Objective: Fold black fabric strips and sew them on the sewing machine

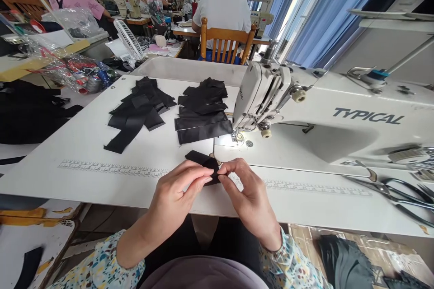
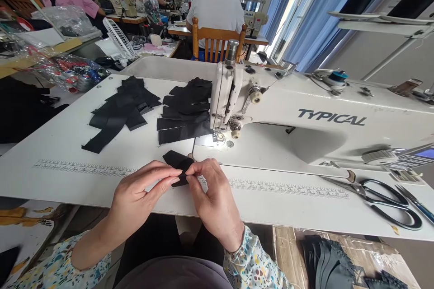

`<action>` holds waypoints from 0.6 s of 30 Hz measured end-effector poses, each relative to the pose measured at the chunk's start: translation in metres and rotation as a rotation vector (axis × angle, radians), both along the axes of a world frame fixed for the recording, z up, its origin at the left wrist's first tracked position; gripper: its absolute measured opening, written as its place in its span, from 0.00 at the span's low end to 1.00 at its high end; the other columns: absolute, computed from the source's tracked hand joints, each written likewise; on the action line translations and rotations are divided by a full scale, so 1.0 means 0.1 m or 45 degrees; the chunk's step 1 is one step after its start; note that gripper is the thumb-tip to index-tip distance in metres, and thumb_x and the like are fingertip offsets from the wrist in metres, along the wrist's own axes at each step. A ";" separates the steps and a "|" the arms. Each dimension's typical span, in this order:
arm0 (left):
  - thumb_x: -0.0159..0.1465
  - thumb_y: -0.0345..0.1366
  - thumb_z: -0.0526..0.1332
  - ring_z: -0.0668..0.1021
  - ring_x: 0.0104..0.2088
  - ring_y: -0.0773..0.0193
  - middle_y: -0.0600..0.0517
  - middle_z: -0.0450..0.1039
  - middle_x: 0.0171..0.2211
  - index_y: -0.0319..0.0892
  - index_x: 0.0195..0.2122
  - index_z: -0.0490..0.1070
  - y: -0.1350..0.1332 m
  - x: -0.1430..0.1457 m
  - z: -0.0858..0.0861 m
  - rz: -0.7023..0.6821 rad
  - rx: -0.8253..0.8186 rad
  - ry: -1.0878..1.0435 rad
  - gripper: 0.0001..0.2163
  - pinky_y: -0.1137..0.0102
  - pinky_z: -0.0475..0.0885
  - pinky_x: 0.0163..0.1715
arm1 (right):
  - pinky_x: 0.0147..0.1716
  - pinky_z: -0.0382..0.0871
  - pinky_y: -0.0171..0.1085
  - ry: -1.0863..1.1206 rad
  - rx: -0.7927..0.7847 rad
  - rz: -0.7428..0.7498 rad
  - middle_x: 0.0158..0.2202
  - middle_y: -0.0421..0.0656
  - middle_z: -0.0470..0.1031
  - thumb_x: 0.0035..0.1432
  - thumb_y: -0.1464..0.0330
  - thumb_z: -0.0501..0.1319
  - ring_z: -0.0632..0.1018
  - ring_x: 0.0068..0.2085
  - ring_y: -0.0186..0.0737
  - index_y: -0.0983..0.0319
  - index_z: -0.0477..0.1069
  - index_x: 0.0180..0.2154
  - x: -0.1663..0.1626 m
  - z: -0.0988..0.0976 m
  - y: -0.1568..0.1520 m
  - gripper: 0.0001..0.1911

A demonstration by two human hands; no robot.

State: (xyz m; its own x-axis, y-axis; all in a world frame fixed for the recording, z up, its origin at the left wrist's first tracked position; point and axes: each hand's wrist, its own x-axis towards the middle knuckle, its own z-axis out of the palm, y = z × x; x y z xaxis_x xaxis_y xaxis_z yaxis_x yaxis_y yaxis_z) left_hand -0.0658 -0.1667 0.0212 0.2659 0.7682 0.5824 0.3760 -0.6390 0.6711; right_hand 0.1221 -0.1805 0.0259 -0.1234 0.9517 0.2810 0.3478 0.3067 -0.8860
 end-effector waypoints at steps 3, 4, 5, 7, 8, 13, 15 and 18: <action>0.70 0.23 0.60 0.80 0.38 0.69 0.51 0.77 0.38 0.41 0.45 0.76 -0.01 0.00 0.02 0.002 -0.019 0.010 0.09 0.77 0.75 0.39 | 0.46 0.67 0.39 0.004 -0.012 0.002 0.40 0.39 0.74 0.70 0.71 0.57 0.75 0.44 0.39 0.56 0.71 0.41 0.00 0.00 0.00 0.05; 0.71 0.24 0.60 0.80 0.38 0.69 0.51 0.77 0.39 0.41 0.45 0.76 -0.02 0.00 0.03 0.002 -0.029 0.015 0.08 0.77 0.75 0.39 | 0.45 0.67 0.39 0.006 -0.023 0.003 0.40 0.39 0.74 0.70 0.70 0.57 0.75 0.44 0.39 0.56 0.71 0.41 0.00 0.00 0.01 0.05; 0.71 0.24 0.60 0.80 0.38 0.68 0.51 0.77 0.38 0.42 0.45 0.76 -0.02 0.00 0.04 0.001 -0.039 0.023 0.08 0.76 0.76 0.39 | 0.45 0.67 0.40 0.009 -0.037 0.005 0.40 0.40 0.74 0.70 0.70 0.57 0.75 0.44 0.39 0.56 0.71 0.41 0.00 0.00 0.01 0.05; 0.71 0.24 0.59 0.80 0.37 0.68 0.51 0.77 0.38 0.42 0.44 0.76 -0.02 0.00 0.05 0.005 -0.058 0.039 0.08 0.75 0.75 0.38 | 0.45 0.67 0.40 0.016 -0.070 0.011 0.40 0.40 0.74 0.70 0.69 0.57 0.75 0.43 0.40 0.56 0.71 0.41 0.00 0.01 0.02 0.05; 0.71 0.25 0.60 0.80 0.37 0.68 0.51 0.77 0.38 0.42 0.44 0.76 -0.02 0.00 0.06 0.011 -0.066 0.046 0.08 0.75 0.75 0.38 | 0.45 0.67 0.40 0.019 -0.086 0.015 0.39 0.40 0.74 0.70 0.69 0.58 0.75 0.43 0.40 0.56 0.71 0.40 0.01 0.01 0.02 0.05; 0.68 0.27 0.64 0.80 0.34 0.68 0.53 0.78 0.35 0.43 0.39 0.75 -0.01 -0.01 0.07 0.062 -0.075 0.025 0.04 0.75 0.75 0.36 | 0.43 0.66 0.39 0.059 -0.148 0.024 0.38 0.39 0.73 0.70 0.67 0.58 0.74 0.41 0.39 0.56 0.71 0.39 0.03 0.00 0.03 0.05; 0.67 0.27 0.66 0.82 0.35 0.67 0.53 0.80 0.36 0.43 0.39 0.75 -0.01 0.00 0.06 0.080 -0.089 0.002 0.04 0.76 0.76 0.37 | 0.43 0.66 0.38 0.084 -0.169 0.023 0.38 0.39 0.72 0.70 0.66 0.58 0.73 0.41 0.38 0.56 0.71 0.39 0.04 0.00 0.02 0.05; 0.66 0.26 0.67 0.83 0.36 0.68 0.55 0.82 0.37 0.44 0.42 0.76 -0.02 0.00 0.04 0.113 -0.142 -0.032 0.06 0.77 0.78 0.38 | 0.43 0.65 0.38 0.118 -0.195 0.026 0.38 0.38 0.72 0.70 0.65 0.58 0.73 0.41 0.38 0.56 0.70 0.39 0.03 0.00 0.01 0.05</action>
State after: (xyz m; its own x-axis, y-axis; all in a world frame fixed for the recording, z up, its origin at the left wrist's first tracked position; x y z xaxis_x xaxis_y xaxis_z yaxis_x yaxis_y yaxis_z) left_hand -0.0660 -0.1689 0.0256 0.1806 0.8485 0.4974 0.4100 -0.5246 0.7461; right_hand 0.1254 -0.1791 0.0259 -0.1237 0.9818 0.1438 0.2574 0.1717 -0.9509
